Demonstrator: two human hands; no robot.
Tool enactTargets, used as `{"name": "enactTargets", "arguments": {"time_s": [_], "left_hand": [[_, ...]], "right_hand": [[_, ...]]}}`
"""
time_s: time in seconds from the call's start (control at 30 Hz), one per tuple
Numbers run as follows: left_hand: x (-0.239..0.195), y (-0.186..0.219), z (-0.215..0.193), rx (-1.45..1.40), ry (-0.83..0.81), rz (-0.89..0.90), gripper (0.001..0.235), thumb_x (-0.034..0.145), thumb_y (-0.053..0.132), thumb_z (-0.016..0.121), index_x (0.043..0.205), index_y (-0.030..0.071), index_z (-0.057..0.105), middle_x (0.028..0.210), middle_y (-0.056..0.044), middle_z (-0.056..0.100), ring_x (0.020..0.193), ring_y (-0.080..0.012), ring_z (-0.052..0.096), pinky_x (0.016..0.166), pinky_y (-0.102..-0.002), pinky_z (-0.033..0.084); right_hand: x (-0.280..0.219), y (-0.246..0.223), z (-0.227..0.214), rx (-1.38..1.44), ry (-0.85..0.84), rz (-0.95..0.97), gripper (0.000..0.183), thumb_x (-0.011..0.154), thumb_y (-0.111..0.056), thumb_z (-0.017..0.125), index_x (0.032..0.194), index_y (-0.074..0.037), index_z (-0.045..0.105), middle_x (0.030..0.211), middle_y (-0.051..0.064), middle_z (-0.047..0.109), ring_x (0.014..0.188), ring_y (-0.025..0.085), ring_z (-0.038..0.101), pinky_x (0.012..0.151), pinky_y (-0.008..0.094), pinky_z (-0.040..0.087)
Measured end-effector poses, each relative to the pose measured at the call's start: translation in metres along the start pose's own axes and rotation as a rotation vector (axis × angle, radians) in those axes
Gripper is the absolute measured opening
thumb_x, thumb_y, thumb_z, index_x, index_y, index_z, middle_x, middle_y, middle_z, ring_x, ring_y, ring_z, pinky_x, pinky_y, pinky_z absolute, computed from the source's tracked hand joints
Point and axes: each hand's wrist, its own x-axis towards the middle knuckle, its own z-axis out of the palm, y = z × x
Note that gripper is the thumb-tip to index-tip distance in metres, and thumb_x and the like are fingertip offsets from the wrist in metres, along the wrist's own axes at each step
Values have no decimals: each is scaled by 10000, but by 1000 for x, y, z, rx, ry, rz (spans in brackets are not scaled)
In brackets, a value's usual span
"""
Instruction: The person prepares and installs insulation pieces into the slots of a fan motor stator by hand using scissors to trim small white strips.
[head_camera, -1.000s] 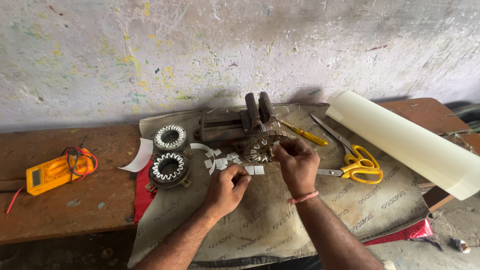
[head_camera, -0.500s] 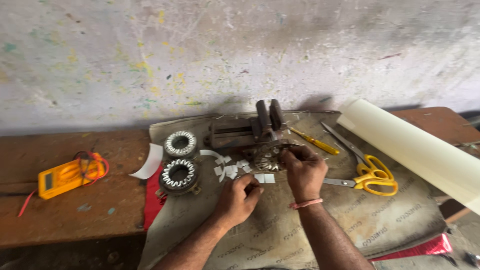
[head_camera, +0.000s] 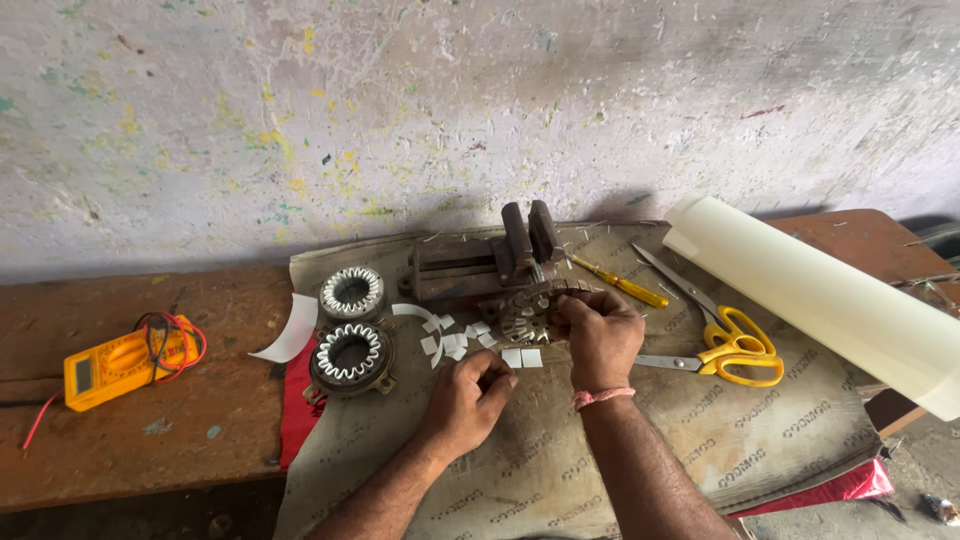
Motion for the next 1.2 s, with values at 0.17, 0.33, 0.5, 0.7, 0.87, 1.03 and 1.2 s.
{"name": "enactTargets", "arguments": {"time_s": [0.17, 0.33, 0.5, 0.7, 0.87, 1.03, 1.2], "left_hand": [[-2, 1, -2, 36, -19, -36, 101, 918, 99, 701, 887, 3, 692, 776, -74, 755, 690, -143, 729, 628, -313, 585], [-1, 1, 0, 30, -21, -61, 99, 923, 107, 694, 891, 14, 695, 785, -70, 750, 693, -139, 728, 627, -310, 591], [1, 2, -1, 41, 19, -41, 113, 917, 119, 705, 887, 10, 702, 757, -65, 755, 668, -141, 710, 619, -316, 564], [2, -3, -1, 74, -2, -28, 114, 925, 135, 697, 886, 28, 697, 745, -43, 739, 646, -117, 697, 590, -304, 568], [-4, -6, 0, 86, 41, 10, 94, 929, 127, 700, 915, 35, 690, 722, -44, 713, 612, -126, 660, 557, -314, 538], [16, 13, 10, 323, 328, 590, 445, 862, 125, 809, 1243, 41, 594, 1059, -114, 666, 965, -247, 657, 837, -398, 549], [74, 44, 6, 350, 159, 583, 906, 784, 127, 838, 1556, 71, 368, 1382, -194, 624, 1264, -349, 606, 1087, -489, 475]], "right_hand": [[0, 1, 0, 9, -21, 1, 77, 832, 14, 738, 840, 65, 681, 742, 127, 721, 603, 180, 702, 531, 305, 584], [-11, -1, -3, -88, -46, -75, 130, 805, -47, 807, 876, 15, 717, 800, 76, 760, 670, 128, 732, 611, 261, 618], [-14, 9, -1, -346, 38, -502, 267, 808, -66, 878, 862, -9, 624, 787, 80, 714, 699, 129, 659, 611, 257, 566], [-8, 15, -14, -435, -62, -619, 272, 824, -108, 884, 889, -56, 625, 839, 63, 737, 730, 117, 741, 609, 258, 601], [5, 16, -58, -622, -62, -894, 302, 859, -165, 839, 1046, -38, 638, 987, 121, 683, 830, 237, 677, 683, 353, 572], [26, 21, -83, -906, -14, -933, 237, 901, -116, 733, 1107, -26, 659, 1029, 145, 676, 994, 357, 612, 870, 463, 492], [29, 28, -84, -872, -139, -892, 293, 828, -86, 736, 1108, -38, 665, 1043, 140, 684, 1007, 361, 619, 876, 455, 502]]}}
